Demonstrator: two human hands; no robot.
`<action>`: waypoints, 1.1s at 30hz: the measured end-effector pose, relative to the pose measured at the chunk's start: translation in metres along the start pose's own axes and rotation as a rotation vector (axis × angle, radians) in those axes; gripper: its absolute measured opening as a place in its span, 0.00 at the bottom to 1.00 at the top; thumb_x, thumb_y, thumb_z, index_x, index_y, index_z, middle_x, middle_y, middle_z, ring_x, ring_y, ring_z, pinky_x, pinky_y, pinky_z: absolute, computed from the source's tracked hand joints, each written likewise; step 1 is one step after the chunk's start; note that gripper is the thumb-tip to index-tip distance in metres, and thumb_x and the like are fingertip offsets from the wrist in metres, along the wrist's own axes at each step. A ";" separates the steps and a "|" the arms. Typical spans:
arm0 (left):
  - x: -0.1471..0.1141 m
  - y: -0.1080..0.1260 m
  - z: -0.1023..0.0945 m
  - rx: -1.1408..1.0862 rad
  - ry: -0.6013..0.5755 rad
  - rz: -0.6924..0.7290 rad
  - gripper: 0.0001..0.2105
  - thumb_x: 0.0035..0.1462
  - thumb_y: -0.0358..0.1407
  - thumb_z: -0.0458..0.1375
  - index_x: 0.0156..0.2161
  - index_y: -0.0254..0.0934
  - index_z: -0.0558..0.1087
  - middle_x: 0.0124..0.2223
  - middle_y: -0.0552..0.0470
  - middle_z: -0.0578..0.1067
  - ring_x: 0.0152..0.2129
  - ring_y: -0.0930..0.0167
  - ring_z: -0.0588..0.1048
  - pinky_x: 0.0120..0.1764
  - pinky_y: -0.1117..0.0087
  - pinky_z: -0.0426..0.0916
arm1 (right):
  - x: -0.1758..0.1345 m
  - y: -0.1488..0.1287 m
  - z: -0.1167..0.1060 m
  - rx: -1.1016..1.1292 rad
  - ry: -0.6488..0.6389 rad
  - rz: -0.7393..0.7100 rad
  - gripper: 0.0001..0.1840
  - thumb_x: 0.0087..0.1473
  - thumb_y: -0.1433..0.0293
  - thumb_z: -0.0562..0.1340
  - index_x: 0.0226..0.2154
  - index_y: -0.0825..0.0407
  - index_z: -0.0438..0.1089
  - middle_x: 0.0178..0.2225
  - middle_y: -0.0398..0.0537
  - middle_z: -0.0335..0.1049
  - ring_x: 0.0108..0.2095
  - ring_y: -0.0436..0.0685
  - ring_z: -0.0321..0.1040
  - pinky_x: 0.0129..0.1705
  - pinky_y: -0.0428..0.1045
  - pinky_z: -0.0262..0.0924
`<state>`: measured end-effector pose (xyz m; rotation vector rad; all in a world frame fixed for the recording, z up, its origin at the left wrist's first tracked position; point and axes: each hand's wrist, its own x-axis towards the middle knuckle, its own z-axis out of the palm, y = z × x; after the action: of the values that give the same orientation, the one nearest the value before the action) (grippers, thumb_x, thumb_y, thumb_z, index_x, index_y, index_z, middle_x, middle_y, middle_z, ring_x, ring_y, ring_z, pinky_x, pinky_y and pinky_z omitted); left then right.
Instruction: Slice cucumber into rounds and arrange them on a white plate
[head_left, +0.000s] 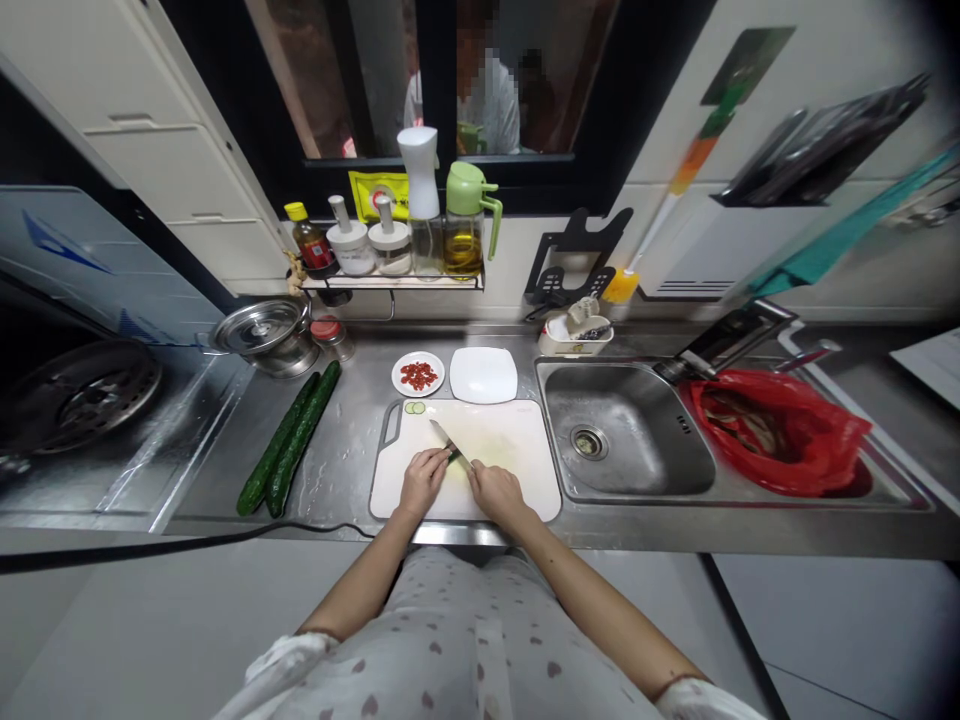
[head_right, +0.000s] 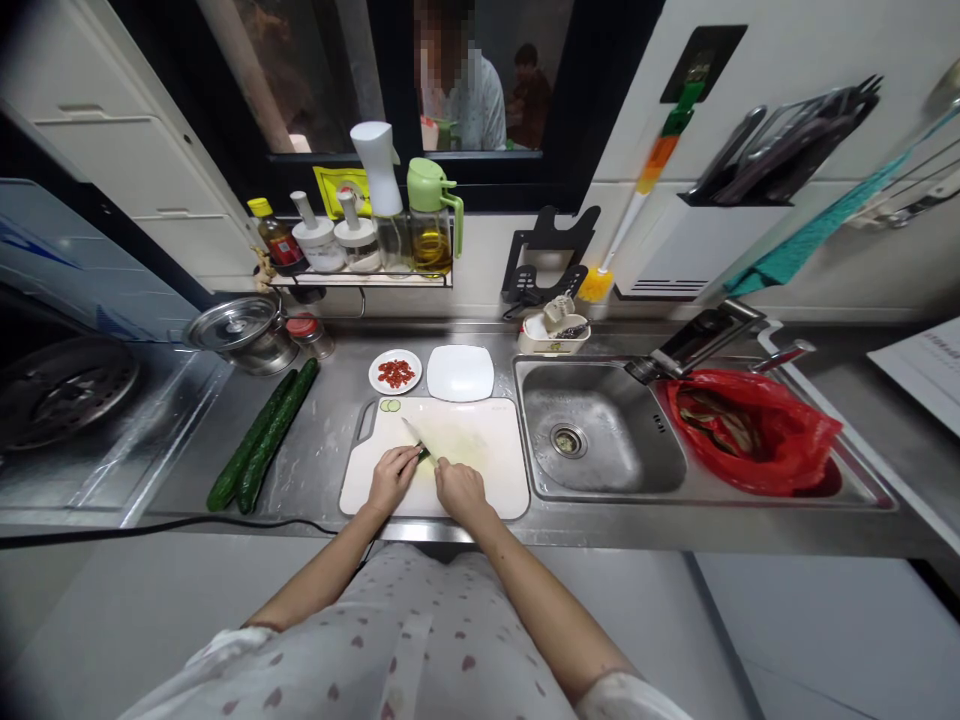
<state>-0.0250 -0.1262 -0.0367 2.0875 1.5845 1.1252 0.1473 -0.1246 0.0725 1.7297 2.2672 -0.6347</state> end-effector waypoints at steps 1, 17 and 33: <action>0.000 0.000 0.000 0.001 -0.001 -0.002 0.13 0.62 0.35 0.50 0.48 0.41 0.73 0.43 0.47 0.75 0.42 0.69 0.72 0.45 0.63 0.70 | -0.001 0.000 -0.001 0.000 -0.011 0.003 0.17 0.63 0.65 0.44 0.46 0.52 0.62 0.38 0.55 0.74 0.41 0.57 0.71 0.40 0.49 0.57; 0.000 -0.001 0.000 0.003 0.006 0.022 0.13 0.61 0.34 0.50 0.47 0.41 0.73 0.44 0.48 0.75 0.43 0.69 0.72 0.47 0.64 0.69 | -0.016 0.003 -0.002 -0.013 -0.071 -0.008 0.16 0.60 0.71 0.47 0.44 0.56 0.65 0.38 0.59 0.73 0.41 0.61 0.70 0.38 0.50 0.58; 0.001 -0.001 0.000 -0.018 -0.013 0.018 0.13 0.62 0.34 0.50 0.48 0.41 0.73 0.45 0.48 0.76 0.44 0.69 0.73 0.47 0.62 0.69 | 0.007 -0.005 0.000 -0.011 -0.033 -0.037 0.17 0.60 0.71 0.47 0.46 0.56 0.65 0.39 0.58 0.73 0.42 0.59 0.70 0.41 0.50 0.58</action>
<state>-0.0258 -0.1251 -0.0373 2.0970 1.5466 1.1253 0.1402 -0.1195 0.0704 1.6631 2.2809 -0.6519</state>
